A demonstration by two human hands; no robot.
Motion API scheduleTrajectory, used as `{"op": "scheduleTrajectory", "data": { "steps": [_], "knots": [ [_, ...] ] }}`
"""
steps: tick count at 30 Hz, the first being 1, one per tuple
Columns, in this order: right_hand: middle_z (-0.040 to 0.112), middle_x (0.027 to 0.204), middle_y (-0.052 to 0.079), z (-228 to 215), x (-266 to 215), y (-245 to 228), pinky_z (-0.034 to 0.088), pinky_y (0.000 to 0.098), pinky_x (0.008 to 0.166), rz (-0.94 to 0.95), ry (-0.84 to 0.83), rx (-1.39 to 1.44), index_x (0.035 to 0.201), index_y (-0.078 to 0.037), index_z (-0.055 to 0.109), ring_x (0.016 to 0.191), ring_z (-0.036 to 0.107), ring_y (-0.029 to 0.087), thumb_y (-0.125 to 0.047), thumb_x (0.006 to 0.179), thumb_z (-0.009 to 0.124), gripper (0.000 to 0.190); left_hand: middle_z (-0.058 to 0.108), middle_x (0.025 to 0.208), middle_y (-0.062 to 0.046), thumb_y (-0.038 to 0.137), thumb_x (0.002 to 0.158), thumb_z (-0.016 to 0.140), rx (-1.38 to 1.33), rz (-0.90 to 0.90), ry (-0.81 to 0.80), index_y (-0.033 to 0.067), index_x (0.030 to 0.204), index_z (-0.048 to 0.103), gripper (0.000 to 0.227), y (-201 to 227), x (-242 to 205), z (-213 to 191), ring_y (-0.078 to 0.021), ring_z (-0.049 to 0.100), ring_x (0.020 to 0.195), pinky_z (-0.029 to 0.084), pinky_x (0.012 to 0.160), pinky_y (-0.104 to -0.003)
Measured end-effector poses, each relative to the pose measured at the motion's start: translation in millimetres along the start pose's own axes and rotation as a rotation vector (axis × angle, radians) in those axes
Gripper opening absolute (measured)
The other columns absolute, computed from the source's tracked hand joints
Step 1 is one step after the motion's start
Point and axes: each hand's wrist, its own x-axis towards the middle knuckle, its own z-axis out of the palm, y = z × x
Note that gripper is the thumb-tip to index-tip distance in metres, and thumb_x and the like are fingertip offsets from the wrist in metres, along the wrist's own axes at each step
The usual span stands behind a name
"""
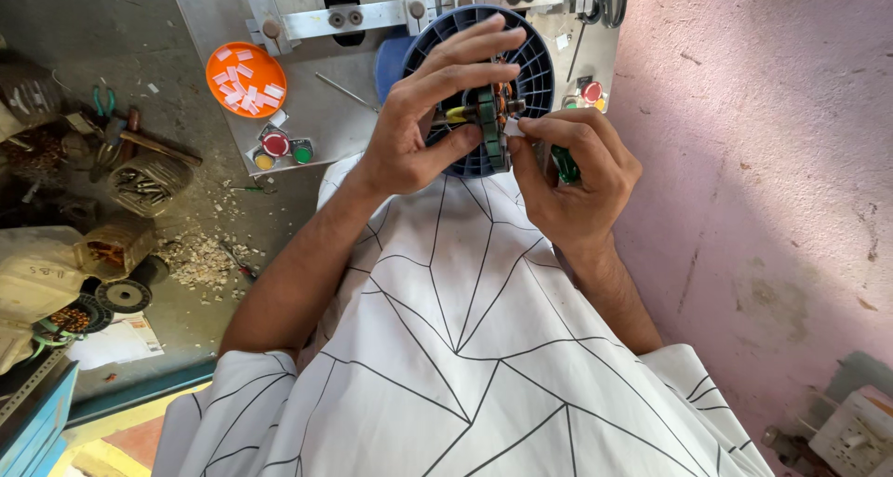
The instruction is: The person inserts small white insulating pieces into the slots of a motor stator using a green-handled screwdriver. They repeatedly pick pieces from an orange tray, place them into the stator, and use the screwdriver to adjust or secure them. The person also briefly interacts with the machine's control panel.
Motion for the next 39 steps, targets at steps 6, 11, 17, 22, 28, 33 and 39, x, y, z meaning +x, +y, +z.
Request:
{"op": "scheduleTrajectory", "data": {
  "steps": [6,11,17,22,28,33,39],
  "knots": [
    [0.07,0.1,0.009,0.8,3.9,-1.2,0.051,0.0227,0.058,-0.004,-0.012,-0.037,0.107,-0.001,0.069,0.073,0.069,0.011,0.009,0.093,0.082,0.021,0.063,0.146,-0.005,-0.006,0.085,0.086,-0.059,-0.028,-0.078,0.0103,0.126,0.071,0.046,-9.6,3.5,-10.0,-0.0262,0.044,0.151,0.037,0.131,-0.042],
    [0.071,0.099,0.011,-0.7,6.3,-1.6,0.05,0.0235,0.057,-0.056,-0.033,-0.083,0.106,0.0,0.068,0.077,0.068,0.013,0.01,0.091,0.082,0.022,0.066,0.142,-0.003,-0.008,0.082,0.086,-0.069,-0.042,-0.05,0.011,0.12,0.075,0.044,-11.8,3.5,-7.6,-0.0251,0.048,0.148,0.043,0.128,-0.039],
    [0.07,0.097,0.009,-1.3,8.5,-1.5,0.049,0.0232,0.054,-0.065,-0.072,-0.119,0.102,-0.002,0.068,0.072,0.065,0.011,0.01,0.089,0.082,0.023,0.066,0.142,-0.003,-0.007,0.084,0.086,-0.106,-0.025,-0.056,0.011,0.121,0.075,0.043,-14.6,4.3,-8.0,-0.0258,0.047,0.148,0.043,0.128,-0.04],
    [0.069,0.098,0.007,-3.1,15.5,-9.0,0.05,0.0238,0.055,-0.056,-0.116,-0.178,0.102,-0.004,0.069,0.073,0.065,0.01,0.011,0.089,0.081,0.023,0.066,0.143,-0.005,-0.002,0.094,0.081,-0.095,-0.007,-0.08,0.0098,0.124,0.074,0.033,-16.0,4.0,-11.2,-0.0273,0.046,0.148,0.042,0.127,-0.042],
    [0.069,0.097,0.006,-7.6,23.6,-16.9,0.055,0.0235,0.058,-0.028,-0.196,-0.242,0.1,-0.004,0.07,0.075,0.068,0.01,0.009,0.088,0.079,0.02,0.066,0.141,-0.004,0.007,0.098,0.08,-0.095,0.009,-0.051,0.0102,0.124,0.074,0.027,-20.7,3.2,-5.6,-0.0262,0.048,0.147,0.045,0.126,-0.041],
    [0.072,0.1,0.006,-15.0,35.6,-11.1,0.056,0.0228,0.063,0.058,-0.312,-0.158,0.099,-0.003,0.072,0.079,0.071,0.009,0.008,0.089,0.078,0.017,0.067,0.141,-0.003,0.009,0.098,0.08,-0.083,0.002,-0.052,0.0105,0.124,0.074,0.027,-22.0,3.5,-5.4,-0.0262,0.048,0.147,0.046,0.126,-0.041],
    [0.072,0.099,0.006,-37.4,62.0,10.0,0.053,0.0209,0.069,0.255,-0.568,0.177,0.105,-0.003,0.075,0.084,0.068,0.009,0.005,0.091,0.084,0.018,0.063,0.148,-0.005,0.011,0.1,0.081,-0.134,0.003,-0.092,0.0115,0.132,0.072,0.033,-21.2,4.6,-11.6,-0.0268,0.048,0.149,0.043,0.128,-0.042]
  ]
}}
